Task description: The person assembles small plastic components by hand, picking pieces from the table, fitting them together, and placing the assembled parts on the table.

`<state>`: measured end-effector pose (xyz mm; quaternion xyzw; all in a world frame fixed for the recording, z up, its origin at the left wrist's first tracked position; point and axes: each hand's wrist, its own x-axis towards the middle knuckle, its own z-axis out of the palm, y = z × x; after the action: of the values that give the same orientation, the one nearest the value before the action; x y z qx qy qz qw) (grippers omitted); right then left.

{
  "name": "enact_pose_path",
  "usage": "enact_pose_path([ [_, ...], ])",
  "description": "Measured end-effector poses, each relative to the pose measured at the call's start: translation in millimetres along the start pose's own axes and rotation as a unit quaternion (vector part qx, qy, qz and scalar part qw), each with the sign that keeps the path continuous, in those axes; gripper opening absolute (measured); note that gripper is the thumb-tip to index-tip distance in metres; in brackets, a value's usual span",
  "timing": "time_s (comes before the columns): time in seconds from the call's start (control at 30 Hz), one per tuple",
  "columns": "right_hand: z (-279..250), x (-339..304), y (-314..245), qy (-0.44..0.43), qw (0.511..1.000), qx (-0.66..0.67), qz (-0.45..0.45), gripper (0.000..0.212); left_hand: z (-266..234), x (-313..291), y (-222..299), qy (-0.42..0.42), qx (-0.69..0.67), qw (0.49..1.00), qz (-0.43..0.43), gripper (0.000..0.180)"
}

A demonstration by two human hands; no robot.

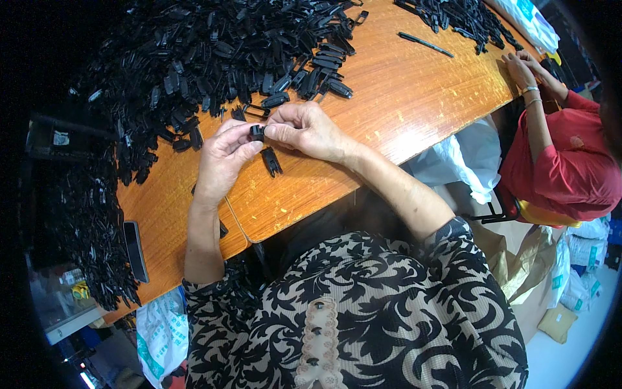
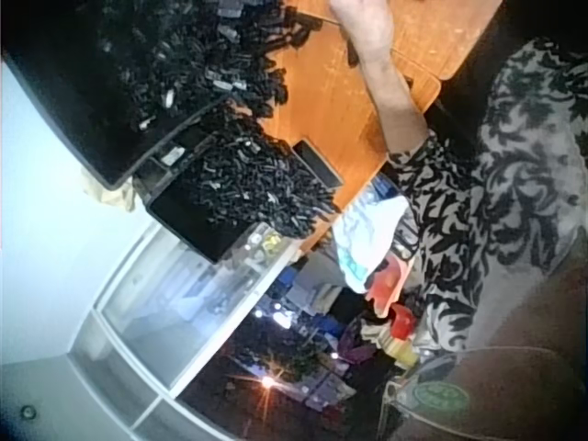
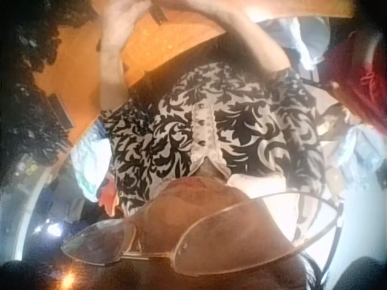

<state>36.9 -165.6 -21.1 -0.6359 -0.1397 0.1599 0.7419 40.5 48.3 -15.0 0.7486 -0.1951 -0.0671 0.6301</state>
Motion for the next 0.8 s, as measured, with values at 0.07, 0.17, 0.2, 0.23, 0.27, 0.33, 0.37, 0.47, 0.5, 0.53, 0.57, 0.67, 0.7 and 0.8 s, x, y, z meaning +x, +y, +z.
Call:
enact_pose_path([
  [0.07,-1.4,0.9,-1.8,-0.023,1.000,0.012,0.011,0.019,-0.2,-1.4,0.2,-0.018,0.034,0.999,-0.010,0.029],
  [0.17,-1.9,3.3,-2.1,-0.035,0.999,-0.016,0.030,0.018,0.1,-1.2,3.4,-0.037,0.088,0.995,-0.017,0.031],
  [0.2,-2.4,5.6,-1.5,-0.033,0.998,-0.032,0.030,0.018,0.9,-0.9,5.5,-0.037,0.109,0.993,-0.013,0.030],
  [0.23,-2.9,7.6,-1.5,-0.031,0.998,-0.049,0.029,0.018,1.8,-0.8,7.2,-0.039,0.108,0.993,-0.014,0.030],
  [0.27,-3.8,9.2,-2.3,-0.030,0.998,-0.048,0.030,0.018,2.9,-0.6,8.8,-0.036,0.116,0.993,-0.003,0.031],
  [0.33,-1.8,12.7,-9.7,-0.032,0.996,-0.077,0.040,0.020,3.6,-2.1,8.0,-0.030,0.124,0.992,0.005,0.031],
  [0.37,-1.1,12.9,-15.1,-0.033,0.996,-0.077,0.041,0.020,4.4,-2.7,6.5,-0.029,0.129,0.991,0.038,0.031],
  [0.47,1.1,12.3,-25.5,-0.036,0.990,-0.064,0.123,0.022,5.5,-3.3,6.2,-0.027,0.163,0.983,0.085,0.030],
  [0.5,1.0,12.3,-25.1,-0.032,0.990,-0.075,0.112,0.022,5.4,-3.0,8.1,-0.022,0.194,0.975,0.101,0.030],
  [0.53,0.8,12.4,-25.0,-0.029,0.991,-0.085,0.101,0.022,6.2,-3.2,8.7,-0.021,0.195,0.975,0.103,0.030],
  [0.57,0.5,12.9,-25.9,-0.029,0.991,-0.086,0.099,0.022,7.6,-3.9,8.2,-0.010,0.220,0.968,0.122,0.029],
  [0.67,-2.5,11.2,-24.7,-0.013,0.984,-0.073,0.164,0.023,11.1,-6.4,6.9,-0.002,0.261,0.953,0.156,0.028],
  [0.7,-1.2,8.0,-22.3,-0.017,0.985,-0.084,0.149,0.023,11.2,-7.3,7.3,-0.006,0.278,0.946,0.166,0.029],
  [0.8,0.2,8.4,-20.9,-0.007,0.987,-0.092,0.130,0.024,9.5,-4.0,13.2,-0.016,0.291,0.938,0.189,0.028],
])
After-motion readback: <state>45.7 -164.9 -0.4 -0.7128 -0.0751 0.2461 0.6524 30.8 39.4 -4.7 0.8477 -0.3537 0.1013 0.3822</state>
